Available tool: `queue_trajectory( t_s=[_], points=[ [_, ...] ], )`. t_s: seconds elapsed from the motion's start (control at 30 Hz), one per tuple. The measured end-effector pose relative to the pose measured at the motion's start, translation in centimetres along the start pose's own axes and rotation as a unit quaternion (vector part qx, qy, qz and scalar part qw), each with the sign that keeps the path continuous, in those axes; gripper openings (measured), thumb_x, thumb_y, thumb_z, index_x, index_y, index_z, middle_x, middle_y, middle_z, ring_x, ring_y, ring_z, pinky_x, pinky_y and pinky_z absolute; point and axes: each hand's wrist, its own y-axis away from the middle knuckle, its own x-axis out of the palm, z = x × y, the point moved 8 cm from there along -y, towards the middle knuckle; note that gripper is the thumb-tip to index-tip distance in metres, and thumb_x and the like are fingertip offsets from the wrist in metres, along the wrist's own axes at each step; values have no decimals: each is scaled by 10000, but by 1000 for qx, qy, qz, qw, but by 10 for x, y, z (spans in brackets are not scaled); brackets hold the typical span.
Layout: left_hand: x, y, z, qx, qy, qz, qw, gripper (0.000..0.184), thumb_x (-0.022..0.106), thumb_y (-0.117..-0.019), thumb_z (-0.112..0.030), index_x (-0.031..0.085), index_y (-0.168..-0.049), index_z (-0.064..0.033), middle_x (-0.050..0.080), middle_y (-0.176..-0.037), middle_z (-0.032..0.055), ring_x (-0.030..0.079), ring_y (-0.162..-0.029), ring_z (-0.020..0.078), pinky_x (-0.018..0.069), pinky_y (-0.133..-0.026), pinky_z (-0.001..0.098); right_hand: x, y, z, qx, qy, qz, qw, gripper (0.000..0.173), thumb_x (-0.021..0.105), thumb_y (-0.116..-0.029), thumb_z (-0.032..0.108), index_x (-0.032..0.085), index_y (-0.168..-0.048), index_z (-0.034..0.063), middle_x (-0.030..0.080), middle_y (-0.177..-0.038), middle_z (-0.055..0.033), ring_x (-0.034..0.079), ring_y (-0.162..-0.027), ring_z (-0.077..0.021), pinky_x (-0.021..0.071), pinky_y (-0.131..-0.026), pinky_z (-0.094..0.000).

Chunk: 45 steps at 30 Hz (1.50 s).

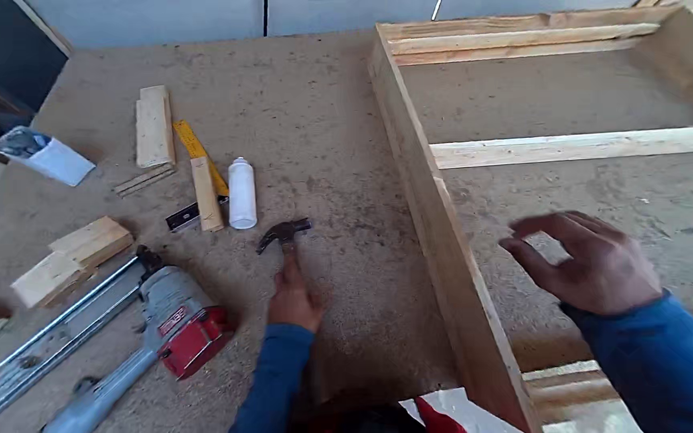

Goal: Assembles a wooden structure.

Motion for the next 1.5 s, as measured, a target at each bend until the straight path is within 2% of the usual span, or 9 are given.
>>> queue_trajectory(
  t_s=[0.27, 0.43, 0.6, 0.7, 0.77, 0.87, 1.1, 1.27, 1.5],
  points=[
    [-4, 6, -42, 158, 645, 225, 713, 506, 490, -1041, -205, 372, -1508, -54, 685, -984, 178, 701, -680, 278, 633, -572, 429, 75, -112, -137, 35, 87, 115, 989, 771, 844, -797, 479, 568, -1353, 21, 632, -1294, -219, 617, -1187, -421, 515, -994, -594],
    [79, -27, -102, 33, 623, 239, 744, 339, 417, -1079, -237, 527, -1279, 13, 619, -748, 66, 609, -515, 191, 578, -441, 350, 126, -159, -235, 69, 134, 252, 956, 1153, 937, -553, 632, 490, -1468, 91, 581, -1412, -187, 573, -1286, -393, 467, -1068, -600],
    [-6, -48, -102, 140, 421, -17, 896, 504, 481, -1007, -261, 437, -1485, -109, 646, -846, 30, 651, -619, 174, 586, -514, 386, 179, -179, -255, 106, 155, 340, 922, 924, 883, -560, 725, 666, -1183, 79, 720, -913, -203, 711, -878, -414, 548, -778, -668],
    [-38, -64, -102, 187, 594, -9, 782, 717, 639, -992, -244, 257, -1599, -240, 622, -1204, 91, 722, -862, 262, 673, -676, 474, 181, -185, -257, 28, 113, 279, 953, 846, 847, -577, 738, 708, -1116, 101, 733, -902, -154, 721, -828, -363, 559, -720, -645],
    [-23, -68, -117, 163, 711, 28, 684, 578, 641, -1016, -266, 382, -1532, -238, 712, -1059, 106, 712, -643, 256, 649, -540, 433, 178, -183, -254, -27, 81, 225, 971, 951, 824, -580, 746, 656, -1269, 113, 693, -1227, -128, 685, -1087, -337, 563, -863, -618],
    [-2, -67, -121, 60, 698, -17, 713, 371, 533, -1060, -240, 475, -1415, -148, 570, -727, 37, 574, -460, 180, 584, -415, 383, 182, -185, -256, 7, 99, 212, 972, 952, 798, -593, 786, 665, -1253, 113, 726, -1115, -150, 716, -963, -370, 564, -785, -645],
    [9, -93, -121, -28, 687, -135, 713, 280, 294, -1126, -416, 406, -1305, -231, 580, -715, -31, 567, -428, 143, 571, -403, 341, 188, -183, -262, 63, 153, 254, 953, 827, 758, -611, 823, 701, -976, 84, 681, -728, -178, 695, -705, -404, 529, -621, -638],
    [130, -75, -183, -18, 626, 216, 749, 315, 449, -1097, -257, 523, -1329, -58, 619, -694, 59, 629, -516, 175, 590, -488, 344, 182, -180, -259, 60, 141, 238, 959, 821, 772, -622, 785, 711, -997, 56, 687, -748, -209, 695, -712, -437, 525, -622, -672],
    [54, -90, -153, -22, 725, -47, 687, 284, 301, -1125, -381, 449, -1249, -173, 571, -651, -19, 588, -432, 148, 582, -412, 360, 185, -179, -266, 55, 145, 236, 959, 846, 749, -613, 818, 714, -992, 62, 687, -742, -199, 694, -701, -423, 527, -619, -654]
  ],
)
